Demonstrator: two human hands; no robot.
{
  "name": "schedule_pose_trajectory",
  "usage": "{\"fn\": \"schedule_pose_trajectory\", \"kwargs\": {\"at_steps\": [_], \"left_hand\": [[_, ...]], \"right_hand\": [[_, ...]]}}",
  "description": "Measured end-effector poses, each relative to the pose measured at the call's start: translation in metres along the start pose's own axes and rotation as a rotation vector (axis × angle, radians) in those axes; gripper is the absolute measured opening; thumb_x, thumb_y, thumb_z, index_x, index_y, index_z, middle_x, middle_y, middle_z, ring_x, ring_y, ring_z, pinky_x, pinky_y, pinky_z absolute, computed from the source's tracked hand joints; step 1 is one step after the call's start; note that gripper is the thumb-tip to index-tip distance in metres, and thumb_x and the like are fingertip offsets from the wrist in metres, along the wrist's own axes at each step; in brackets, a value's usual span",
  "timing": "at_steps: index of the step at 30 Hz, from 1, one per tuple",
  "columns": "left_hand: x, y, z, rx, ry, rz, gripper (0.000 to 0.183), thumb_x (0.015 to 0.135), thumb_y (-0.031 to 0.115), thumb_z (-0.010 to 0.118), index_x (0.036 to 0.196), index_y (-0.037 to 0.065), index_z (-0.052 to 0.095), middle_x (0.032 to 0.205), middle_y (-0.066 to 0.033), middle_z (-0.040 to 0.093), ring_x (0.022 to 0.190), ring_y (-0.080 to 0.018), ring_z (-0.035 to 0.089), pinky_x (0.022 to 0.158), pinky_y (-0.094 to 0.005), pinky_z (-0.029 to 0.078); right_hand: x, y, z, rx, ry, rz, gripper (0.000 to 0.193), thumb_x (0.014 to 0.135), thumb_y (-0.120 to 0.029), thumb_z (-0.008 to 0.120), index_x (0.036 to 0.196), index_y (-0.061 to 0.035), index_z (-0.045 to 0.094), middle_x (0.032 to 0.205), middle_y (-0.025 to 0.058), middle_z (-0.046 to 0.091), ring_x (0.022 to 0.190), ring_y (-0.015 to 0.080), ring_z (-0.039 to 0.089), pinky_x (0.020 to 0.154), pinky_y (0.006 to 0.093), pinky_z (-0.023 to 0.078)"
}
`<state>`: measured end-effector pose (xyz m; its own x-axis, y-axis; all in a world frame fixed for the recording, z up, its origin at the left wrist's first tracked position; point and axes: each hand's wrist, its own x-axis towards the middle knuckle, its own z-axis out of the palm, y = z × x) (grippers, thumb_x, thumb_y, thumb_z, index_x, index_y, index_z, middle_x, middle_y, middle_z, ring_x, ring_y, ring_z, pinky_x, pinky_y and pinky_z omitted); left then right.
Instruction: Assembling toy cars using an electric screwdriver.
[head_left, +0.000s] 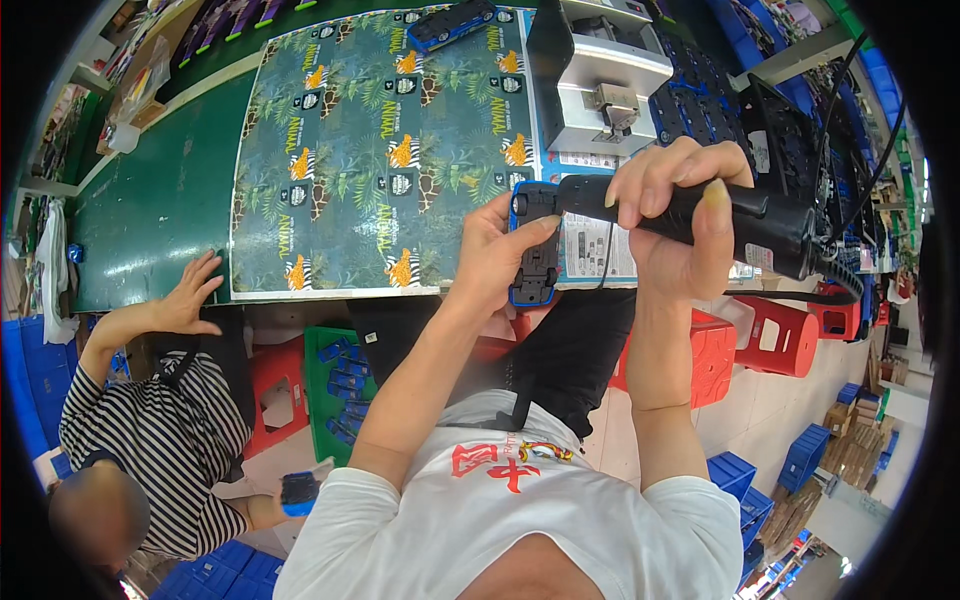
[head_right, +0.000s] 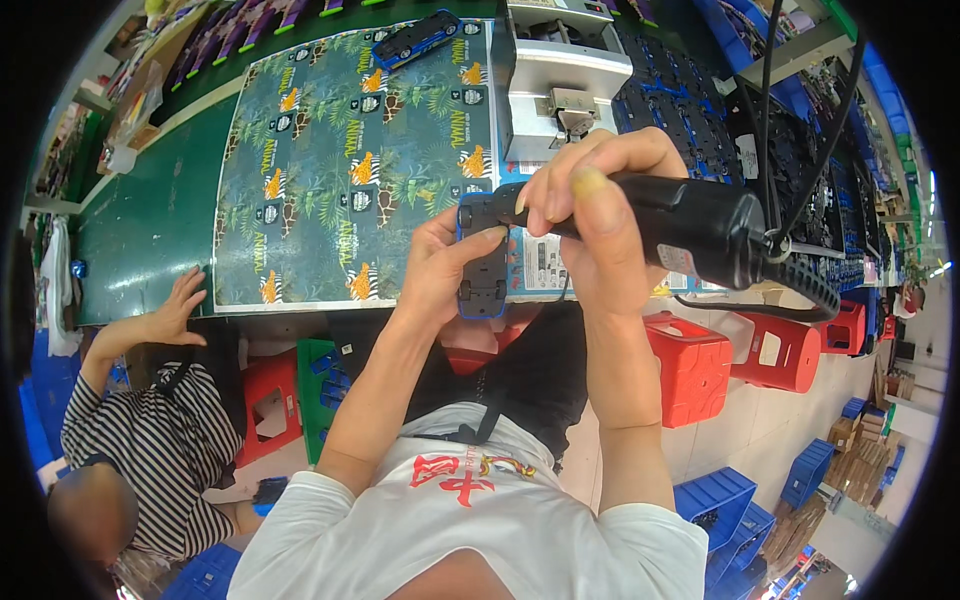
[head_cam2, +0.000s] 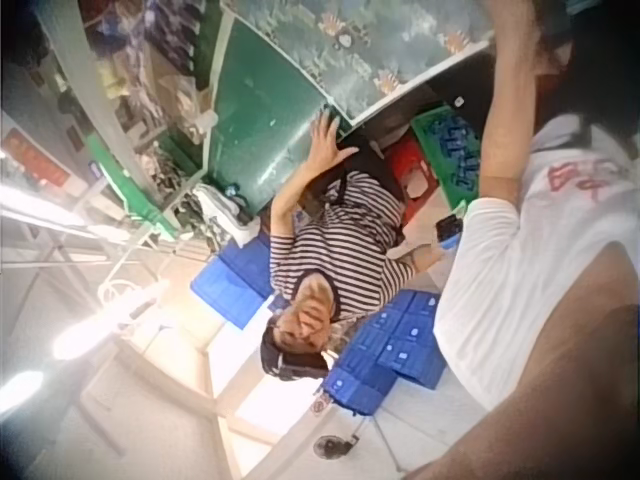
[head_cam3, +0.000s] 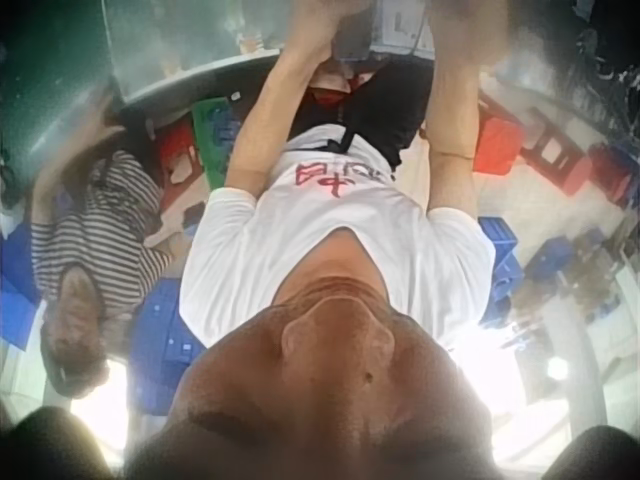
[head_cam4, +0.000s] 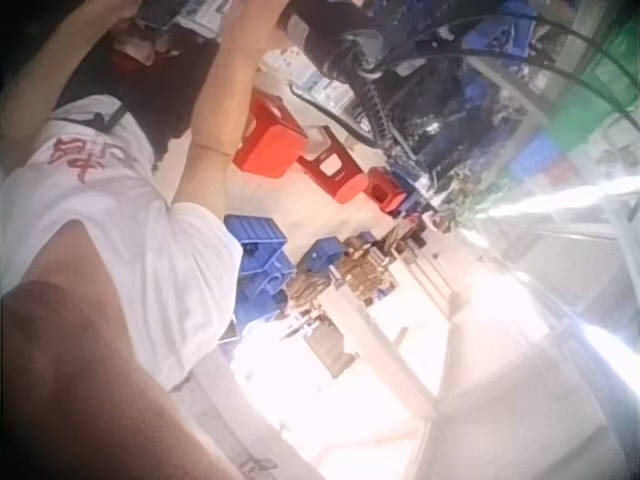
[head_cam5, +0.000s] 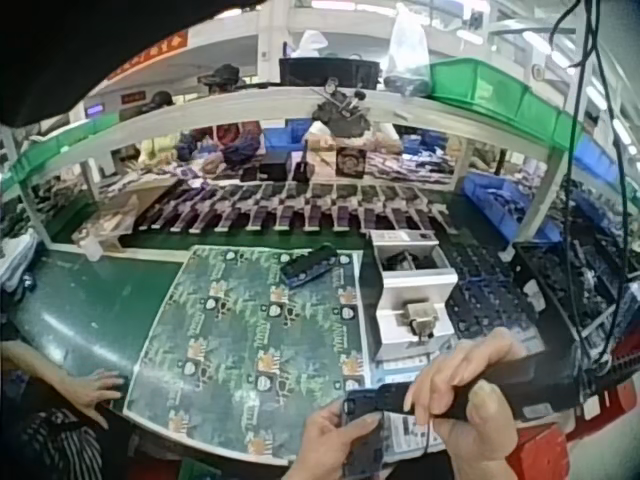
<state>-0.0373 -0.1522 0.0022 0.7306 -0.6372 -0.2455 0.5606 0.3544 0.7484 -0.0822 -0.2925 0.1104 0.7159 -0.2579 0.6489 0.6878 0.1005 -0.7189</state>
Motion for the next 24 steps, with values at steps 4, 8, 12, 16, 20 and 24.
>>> {"fn": "schedule_pose_trajectory", "kwargs": {"at_steps": [4,8,12,16,20,24], "left_hand": [[-0.0032,0.0040,0.0025,0.041,0.021,0.002,0.019,0.083,-0.002,0.069,0.102,-0.001,0.067,0.088,-0.0069,0.071,0.070,-0.0095,0.066,0.064,-0.0265,0.056],[-0.0034,0.0051,0.0041,-0.028,0.023,-0.027,0.019,0.083,-0.003,0.068,0.101,-0.001,0.068,0.087,-0.0065,0.071,0.069,-0.0090,0.066,0.063,-0.0257,0.055],[-0.0040,0.0060,0.0044,0.014,0.014,-0.039,0.019,0.082,-0.004,0.068,0.101,-0.001,0.068,0.087,-0.0062,0.071,0.069,-0.0089,0.065,0.061,-0.0251,0.054],[-0.0012,0.0020,0.0018,0.021,0.000,-0.011,0.020,0.082,-0.004,0.068,0.102,-0.001,0.068,0.088,-0.0061,0.071,0.070,-0.0090,0.065,0.063,-0.0254,0.054],[-0.0002,0.0019,0.0030,0.024,-0.002,-0.006,0.022,0.082,-0.005,0.068,0.104,-0.002,0.067,0.090,-0.0067,0.071,0.072,-0.0095,0.066,0.064,-0.0259,0.055],[-0.0016,0.0029,0.0037,0.013,-0.016,-0.008,0.023,0.082,-0.005,0.068,0.105,-0.002,0.067,0.091,-0.0078,0.071,0.072,-0.0102,0.066,0.065,-0.0270,0.056]], "right_hand": [[-0.0020,0.0024,0.0045,-0.159,-0.081,0.114,0.023,0.089,-0.022,0.063,0.093,-0.0031,0.049,0.071,0.0087,0.052,0.057,0.0181,0.052,0.059,0.0346,0.047],[0.0038,0.0003,0.0033,-0.087,-0.103,0.196,0.028,0.084,-0.023,0.068,0.090,-0.0027,0.050,0.069,0.0078,0.052,0.056,0.0161,0.050,0.057,0.0326,0.045],[0.0045,0.0036,0.0016,-0.094,-0.133,0.168,0.030,0.082,-0.024,0.070,0.089,-0.0029,0.050,0.068,0.0068,0.052,0.054,0.0153,0.050,0.056,0.0321,0.045],[0.0055,0.0027,0.0020,-0.070,-0.192,0.137,0.034,0.079,-0.025,0.074,0.088,-0.0035,0.049,0.066,0.0058,0.052,0.052,0.0146,0.050,0.054,0.0312,0.046],[0.0052,-0.0007,0.0029,-0.112,-0.240,0.115,0.036,0.078,-0.026,0.076,0.088,-0.0039,0.050,0.065,0.0057,0.052,0.053,0.0143,0.051,0.054,0.0310,0.046],[0.0031,-0.0013,0.0000,-0.085,-0.231,0.100,0.037,0.079,-0.027,0.077,0.087,-0.0038,0.050,0.065,0.0056,0.053,0.053,0.0143,0.051,0.054,0.0312,0.046]]}}
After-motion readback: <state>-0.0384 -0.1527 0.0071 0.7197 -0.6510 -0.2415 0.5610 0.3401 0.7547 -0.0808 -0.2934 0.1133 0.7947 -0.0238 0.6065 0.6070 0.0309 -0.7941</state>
